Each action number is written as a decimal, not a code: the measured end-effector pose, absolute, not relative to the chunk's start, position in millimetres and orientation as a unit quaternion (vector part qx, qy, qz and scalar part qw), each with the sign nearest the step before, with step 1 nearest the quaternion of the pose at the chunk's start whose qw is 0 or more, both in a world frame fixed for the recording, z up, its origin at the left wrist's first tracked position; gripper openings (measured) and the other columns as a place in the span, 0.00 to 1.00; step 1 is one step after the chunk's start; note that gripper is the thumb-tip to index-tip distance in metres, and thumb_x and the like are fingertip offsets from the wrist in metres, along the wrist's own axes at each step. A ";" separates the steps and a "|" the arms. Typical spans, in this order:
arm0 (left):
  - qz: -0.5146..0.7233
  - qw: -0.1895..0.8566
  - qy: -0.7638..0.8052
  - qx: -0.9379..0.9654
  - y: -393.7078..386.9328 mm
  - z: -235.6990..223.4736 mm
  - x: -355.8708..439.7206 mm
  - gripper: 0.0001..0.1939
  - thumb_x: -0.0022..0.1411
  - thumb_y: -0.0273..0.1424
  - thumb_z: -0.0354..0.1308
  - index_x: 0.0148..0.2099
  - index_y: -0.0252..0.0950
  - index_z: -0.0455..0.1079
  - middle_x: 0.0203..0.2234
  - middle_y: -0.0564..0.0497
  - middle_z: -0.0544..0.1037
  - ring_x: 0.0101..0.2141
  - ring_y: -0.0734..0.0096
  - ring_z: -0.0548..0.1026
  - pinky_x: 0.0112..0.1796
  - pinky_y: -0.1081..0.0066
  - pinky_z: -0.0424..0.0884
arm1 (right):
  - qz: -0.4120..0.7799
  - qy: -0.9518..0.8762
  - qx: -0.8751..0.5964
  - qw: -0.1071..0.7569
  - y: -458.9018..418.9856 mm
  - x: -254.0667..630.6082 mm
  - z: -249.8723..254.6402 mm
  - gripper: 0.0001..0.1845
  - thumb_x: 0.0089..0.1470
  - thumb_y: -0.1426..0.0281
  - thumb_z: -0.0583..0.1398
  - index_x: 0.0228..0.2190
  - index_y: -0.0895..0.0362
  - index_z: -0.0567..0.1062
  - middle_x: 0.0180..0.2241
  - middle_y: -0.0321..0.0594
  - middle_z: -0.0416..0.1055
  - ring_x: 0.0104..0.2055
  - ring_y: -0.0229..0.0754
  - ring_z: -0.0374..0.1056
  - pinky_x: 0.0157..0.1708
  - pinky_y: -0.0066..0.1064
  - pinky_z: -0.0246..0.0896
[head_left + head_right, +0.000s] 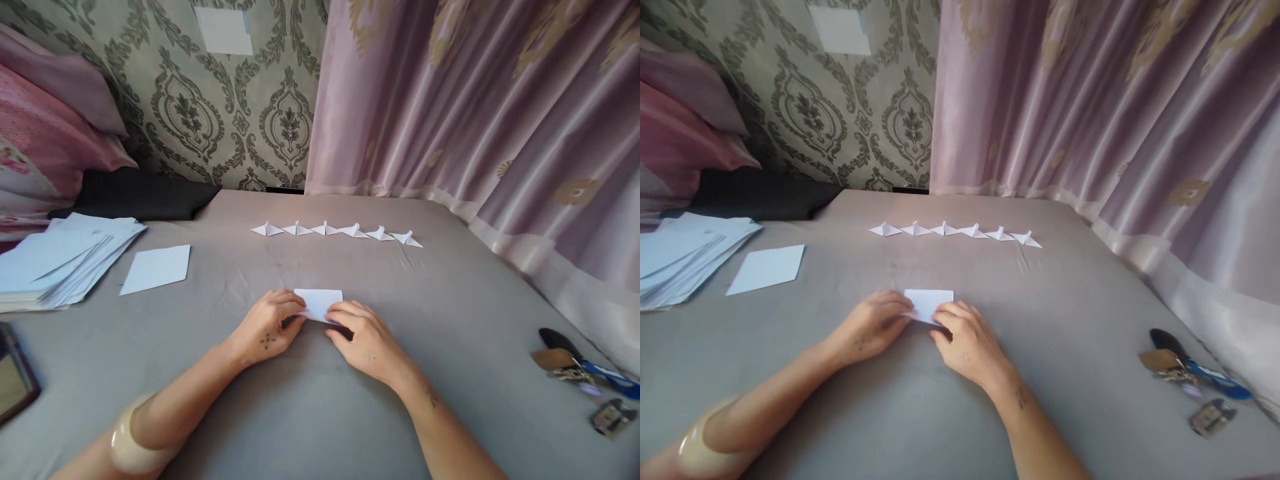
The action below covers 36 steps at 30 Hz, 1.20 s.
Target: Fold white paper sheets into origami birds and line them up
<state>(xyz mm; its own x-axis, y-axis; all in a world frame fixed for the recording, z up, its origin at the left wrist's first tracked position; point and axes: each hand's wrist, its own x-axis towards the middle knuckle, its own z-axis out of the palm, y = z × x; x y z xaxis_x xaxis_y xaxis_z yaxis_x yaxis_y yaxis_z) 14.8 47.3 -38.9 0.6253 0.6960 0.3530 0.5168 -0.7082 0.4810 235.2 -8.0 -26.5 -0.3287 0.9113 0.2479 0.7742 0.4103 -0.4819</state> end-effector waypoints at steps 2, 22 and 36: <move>0.281 0.184 0.396 0.855 46.2 -37.9 17.4 0.10 0.61 0.31 0.54 0.29 0.37 0.74 0.41 0.44 0.77 0.42 0.60 0.72 0.42 0.62 0.71 | 0.165 -0.771 -0.555 0.266 -3.7 237.3 -29.4 0.08 0.55 0.70 0.59 0.36 0.52 0.78 0.42 0.39 0.74 0.44 0.43 0.69 0.42 0.34 0.66; 0.282 0.224 0.563 0.744 52.9 -48.3 28.4 0.16 0.61 0.35 0.56 0.23 0.36 0.71 0.40 0.45 0.72 0.40 0.59 0.67 0.42 0.57 0.69 | 0.117 -0.650 -0.685 0.308 26.0 230.1 -57.9 0.19 0.56 0.61 0.59 0.18 0.55 0.65 0.29 0.37 0.65 0.25 0.35 0.64 0.31 0.30 0.59; 0.280 0.242 0.582 0.724 54.6 -46.7 29.0 0.15 0.59 0.33 0.58 0.21 0.36 0.70 0.38 0.45 0.71 0.40 0.58 0.66 0.40 0.58 0.69 | 0.143 -0.646 -0.695 0.283 26.8 231.8 -54.1 0.18 0.58 0.63 0.56 0.18 0.56 0.67 0.31 0.38 0.67 0.24 0.34 0.63 0.28 0.29 0.57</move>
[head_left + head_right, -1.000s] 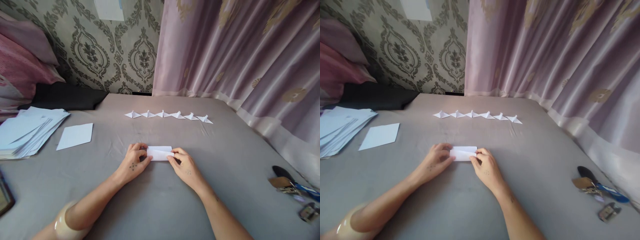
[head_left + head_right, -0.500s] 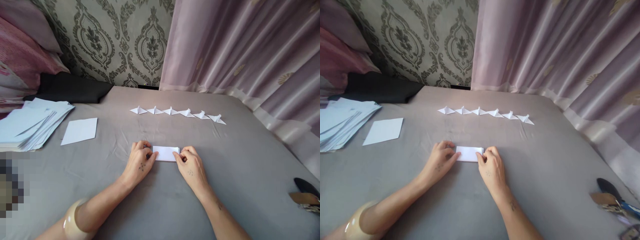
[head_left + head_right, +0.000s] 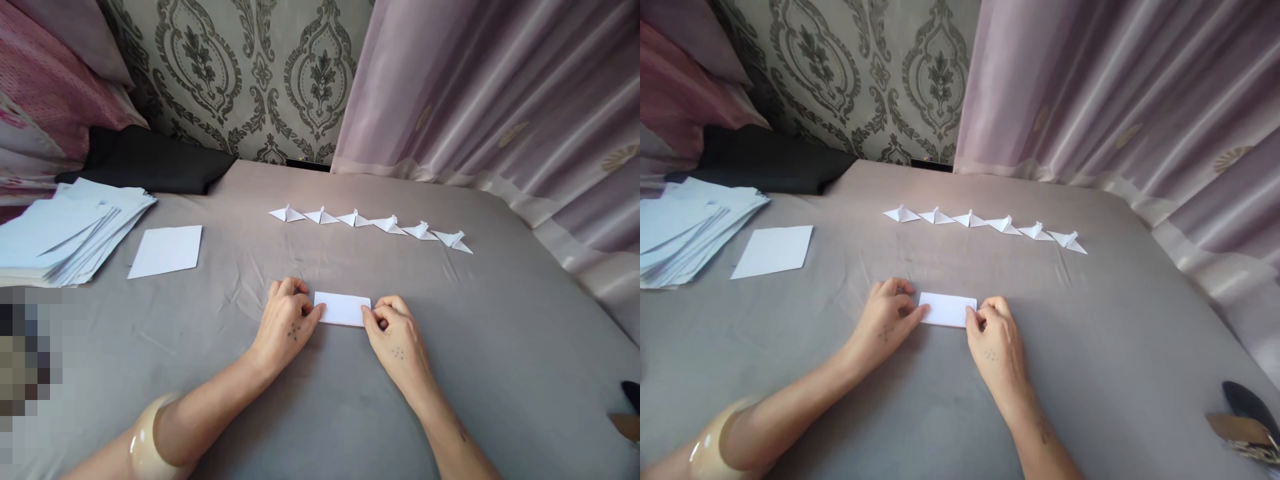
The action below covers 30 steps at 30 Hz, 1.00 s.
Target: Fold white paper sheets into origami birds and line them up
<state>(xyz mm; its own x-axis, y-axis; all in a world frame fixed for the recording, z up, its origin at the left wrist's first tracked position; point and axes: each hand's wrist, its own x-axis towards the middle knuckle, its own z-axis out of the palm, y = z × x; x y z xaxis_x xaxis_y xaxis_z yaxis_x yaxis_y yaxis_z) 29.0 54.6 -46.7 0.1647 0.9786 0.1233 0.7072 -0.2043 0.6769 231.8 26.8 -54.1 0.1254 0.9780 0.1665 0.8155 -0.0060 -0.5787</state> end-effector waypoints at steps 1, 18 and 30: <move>0.282 0.240 0.581 0.725 54.6 -46.9 28.9 0.15 0.59 0.33 0.58 0.21 0.36 0.70 0.38 0.45 0.71 0.39 0.58 0.66 0.40 0.58 0.69 | 0.141 -0.645 -0.695 0.284 26.9 231.4 -53.6 0.18 0.57 0.63 0.57 0.18 0.56 0.67 0.31 0.38 0.67 0.24 0.34 0.63 0.28 0.29 0.58; 0.272 0.233 0.581 0.731 55.9 -48.9 27.9 0.17 0.61 0.36 0.56 0.20 0.36 0.70 0.38 0.45 0.70 0.39 0.59 0.65 0.41 0.57 0.68 | 0.147 -0.635 -0.704 0.281 28.0 229.8 -54.8 0.18 0.57 0.65 0.56 0.17 0.55 0.64 0.30 0.36 0.65 0.23 0.32 0.61 0.28 0.28 0.56; 0.261 0.248 0.586 0.726 57.5 -46.4 29.3 0.17 0.60 0.34 0.57 0.20 0.35 0.69 0.38 0.45 0.70 0.39 0.59 0.65 0.41 0.57 0.68 | 0.149 -0.636 -0.704 0.279 27.4 229.0 -54.2 0.18 0.56 0.65 0.56 0.18 0.54 0.60 0.30 0.35 0.63 0.24 0.34 0.61 0.30 0.29 0.57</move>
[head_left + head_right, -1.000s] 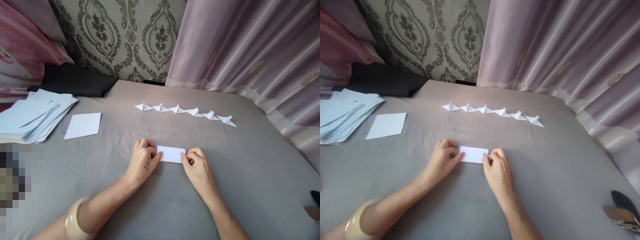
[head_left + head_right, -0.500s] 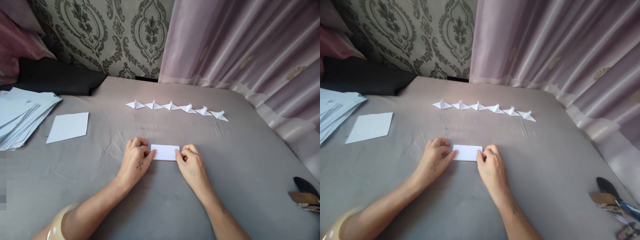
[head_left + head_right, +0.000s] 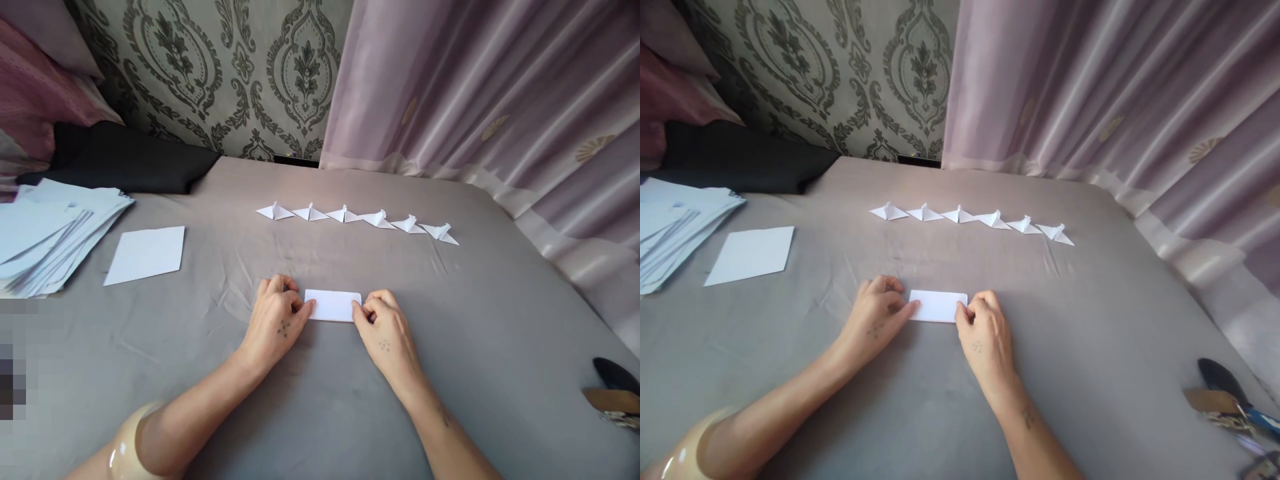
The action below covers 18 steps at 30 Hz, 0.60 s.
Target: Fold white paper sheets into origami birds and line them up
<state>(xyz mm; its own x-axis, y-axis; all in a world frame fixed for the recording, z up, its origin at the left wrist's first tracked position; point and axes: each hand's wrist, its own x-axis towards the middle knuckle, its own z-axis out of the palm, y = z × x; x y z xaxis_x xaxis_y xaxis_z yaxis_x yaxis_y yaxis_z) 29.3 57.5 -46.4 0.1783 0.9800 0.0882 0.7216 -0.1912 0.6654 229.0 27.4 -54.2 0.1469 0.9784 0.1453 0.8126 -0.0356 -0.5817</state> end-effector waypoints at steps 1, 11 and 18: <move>0.257 0.247 0.587 0.727 57.8 -46.7 29.6 0.16 0.60 0.34 0.57 0.20 0.35 0.69 0.37 0.46 0.70 0.39 0.59 0.65 0.41 0.58 0.67 | 0.144 -0.636 -0.704 0.281 27.0 228.6 -53.8 0.17 0.56 0.65 0.57 0.19 0.54 0.60 0.30 0.35 0.63 0.24 0.34 0.61 0.30 0.29 0.57; 0.251 0.159 0.559 0.774 60.5 -58.5 27.3 0.05 0.62 0.32 0.55 0.38 0.35 0.66 0.36 0.46 0.68 0.36 0.61 0.63 0.39 0.62 0.67 | 0.105 -0.783 -0.540 0.291 27.9 226.9 -53.0 0.17 0.60 0.80 0.49 0.38 0.54 0.75 0.41 0.43 0.70 0.43 0.44 0.64 0.43 0.34 0.62; 0.207 0.137 0.443 0.862 61.3 -55.0 29.9 0.14 0.69 0.27 0.41 0.38 0.36 0.68 0.37 0.46 0.73 0.36 0.62 0.65 0.40 0.65 0.66 | 0.155 -0.793 -0.540 0.236 27.4 226.6 -36.3 0.17 0.54 0.82 0.52 0.35 0.57 0.78 0.40 0.42 0.70 0.44 0.41 0.65 0.46 0.30 0.61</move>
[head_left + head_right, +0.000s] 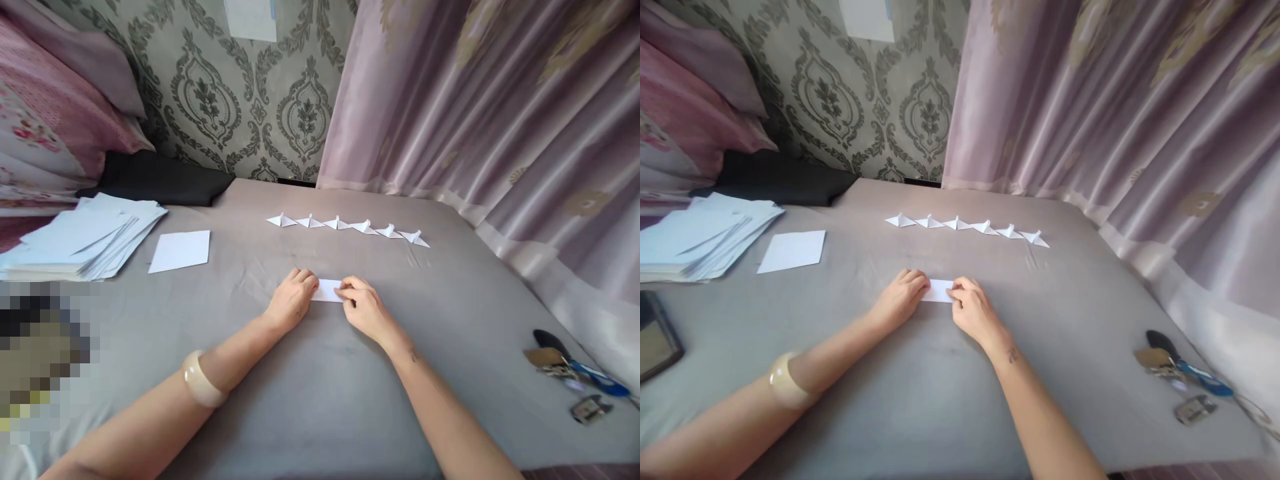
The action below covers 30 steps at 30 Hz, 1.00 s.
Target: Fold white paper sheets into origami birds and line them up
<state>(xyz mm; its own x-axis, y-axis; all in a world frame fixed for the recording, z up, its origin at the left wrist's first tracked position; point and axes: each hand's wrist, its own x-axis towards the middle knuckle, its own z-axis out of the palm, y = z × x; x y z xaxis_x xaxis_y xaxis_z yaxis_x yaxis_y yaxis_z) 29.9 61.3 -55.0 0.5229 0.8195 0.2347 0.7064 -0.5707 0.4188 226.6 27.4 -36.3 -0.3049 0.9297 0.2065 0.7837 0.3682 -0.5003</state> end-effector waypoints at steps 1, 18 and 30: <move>0.215 0.144 0.438 0.861 61.8 -55.8 28.5 0.14 0.69 0.28 0.42 0.39 0.36 0.69 0.37 0.46 0.74 0.36 0.62 0.65 0.40 0.66 0.66 | 0.161 -0.785 -0.558 0.215 27.4 223.9 -31.8 0.16 0.52 0.81 0.52 0.33 0.57 0.78 0.41 0.42 0.70 0.45 0.41 0.66 0.46 0.29 0.60; 0.209 0.232 0.512 0.800 53.9 -56.3 14.8 0.15 0.62 0.30 0.52 0.49 0.45 0.73 0.52 0.51 0.72 0.48 0.54 0.66 0.48 0.56 0.62 | 0.066 -0.607 -0.771 0.183 9.0 154.0 -40.7 0.24 0.49 0.56 0.59 0.41 0.62 0.69 0.44 0.53 0.65 0.49 0.56 0.60 0.49 0.40 0.54; 0.205 0.245 0.505 0.801 56.7 -57.6 13.2 0.15 0.61 0.28 0.52 0.46 0.47 0.75 0.51 0.53 0.73 0.48 0.59 0.67 0.52 0.56 0.59 | 0.194 -0.564 -0.772 0.221 21.1 174.1 -39.7 0.21 0.47 0.62 0.61 0.41 0.60 0.69 0.46 0.51 0.66 0.53 0.51 0.61 0.52 0.38 0.54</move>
<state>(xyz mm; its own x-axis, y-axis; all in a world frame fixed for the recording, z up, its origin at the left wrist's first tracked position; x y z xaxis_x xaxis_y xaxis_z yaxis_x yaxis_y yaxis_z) 13.2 56.7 -57.6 0.4045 0.9109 0.0812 0.7092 -0.3685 0.6010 174.1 21.1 -39.7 0.2890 0.9561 -0.0491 0.7847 -0.2659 -0.5599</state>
